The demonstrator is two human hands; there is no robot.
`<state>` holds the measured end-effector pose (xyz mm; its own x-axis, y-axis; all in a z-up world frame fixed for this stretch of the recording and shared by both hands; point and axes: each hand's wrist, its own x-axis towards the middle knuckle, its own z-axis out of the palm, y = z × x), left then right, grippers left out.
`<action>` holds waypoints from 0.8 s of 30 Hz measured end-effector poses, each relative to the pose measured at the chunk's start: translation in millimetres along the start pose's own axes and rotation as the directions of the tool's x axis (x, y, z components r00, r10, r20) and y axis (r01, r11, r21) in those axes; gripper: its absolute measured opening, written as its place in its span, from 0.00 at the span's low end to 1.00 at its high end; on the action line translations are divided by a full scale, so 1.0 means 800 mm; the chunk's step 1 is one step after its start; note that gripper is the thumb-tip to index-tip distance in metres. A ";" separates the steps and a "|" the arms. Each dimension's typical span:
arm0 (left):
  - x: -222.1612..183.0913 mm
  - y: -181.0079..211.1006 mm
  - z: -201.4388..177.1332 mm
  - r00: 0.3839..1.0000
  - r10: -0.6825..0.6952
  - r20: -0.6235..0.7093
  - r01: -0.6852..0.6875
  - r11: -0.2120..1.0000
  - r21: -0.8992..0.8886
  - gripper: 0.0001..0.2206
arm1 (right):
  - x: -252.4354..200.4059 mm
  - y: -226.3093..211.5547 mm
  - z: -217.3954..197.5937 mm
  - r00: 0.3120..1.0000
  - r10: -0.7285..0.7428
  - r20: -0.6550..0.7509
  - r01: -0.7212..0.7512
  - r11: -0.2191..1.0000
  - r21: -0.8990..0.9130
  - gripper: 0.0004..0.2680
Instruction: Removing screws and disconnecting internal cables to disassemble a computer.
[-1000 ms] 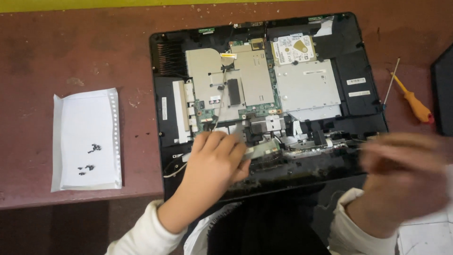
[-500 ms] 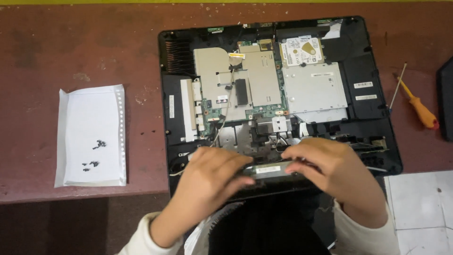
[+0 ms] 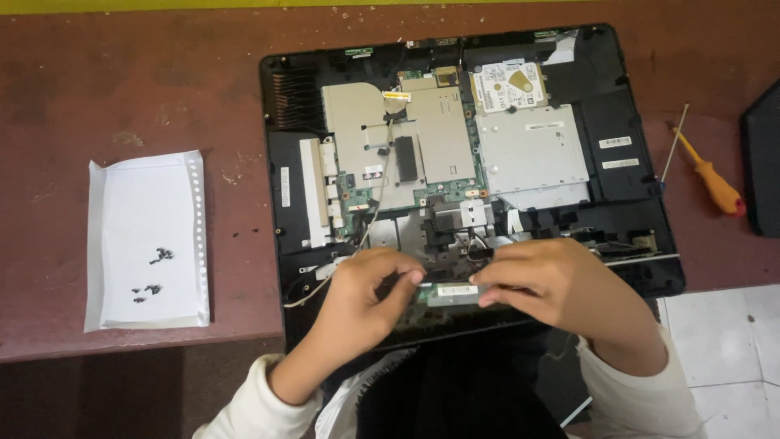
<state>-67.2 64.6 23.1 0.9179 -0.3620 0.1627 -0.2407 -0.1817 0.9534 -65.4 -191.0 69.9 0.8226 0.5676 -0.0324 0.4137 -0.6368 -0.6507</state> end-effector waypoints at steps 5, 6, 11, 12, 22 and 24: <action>0.003 -0.013 -0.016 0.981 -0.008 -0.193 0.002 0.999 -0.032 0.06 | -0.004 -0.002 0.018 0.966 -0.182 0.181 0.186 0.982 -0.006 0.04; 0.006 -0.007 -0.023 0.971 -0.069 -0.230 0.065 0.998 -0.025 0.03 | -0.007 -0.013 0.017 0.977 -0.132 0.167 0.143 0.988 -0.058 0.04; 0.004 -0.007 -0.024 0.986 0.058 -0.159 -0.005 0.949 0.314 0.03 | -0.048 -0.021 -0.011 0.978 0.040 -0.207 -0.065 0.991 -0.116 0.09; 0.001 -0.008 -0.024 0.985 0.087 -0.149 -0.019 0.912 0.410 0.05 | -0.060 -0.023 -0.017 0.947 0.140 -0.291 -0.157 0.987 -0.036 0.10; -0.001 -0.056 -0.023 0.990 0.126 -0.059 -0.055 0.742 0.669 0.07 | -0.190 0.077 -0.040 0.347 0.579 -0.738 -0.575 0.752 0.321 0.14; -0.002 -0.079 -0.031 0.978 0.198 -0.064 -0.054 0.541 0.839 0.07 | -0.219 0.143 -0.036 0.206 0.564 -0.800 -0.517 0.757 0.400 0.11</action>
<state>-45.4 99.1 -31.4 0.8704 -0.3316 0.3638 -0.4451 -0.8459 0.2938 -150.7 -378.5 23.1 0.7149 -0.6593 0.2328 -0.2683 -0.5662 -0.7794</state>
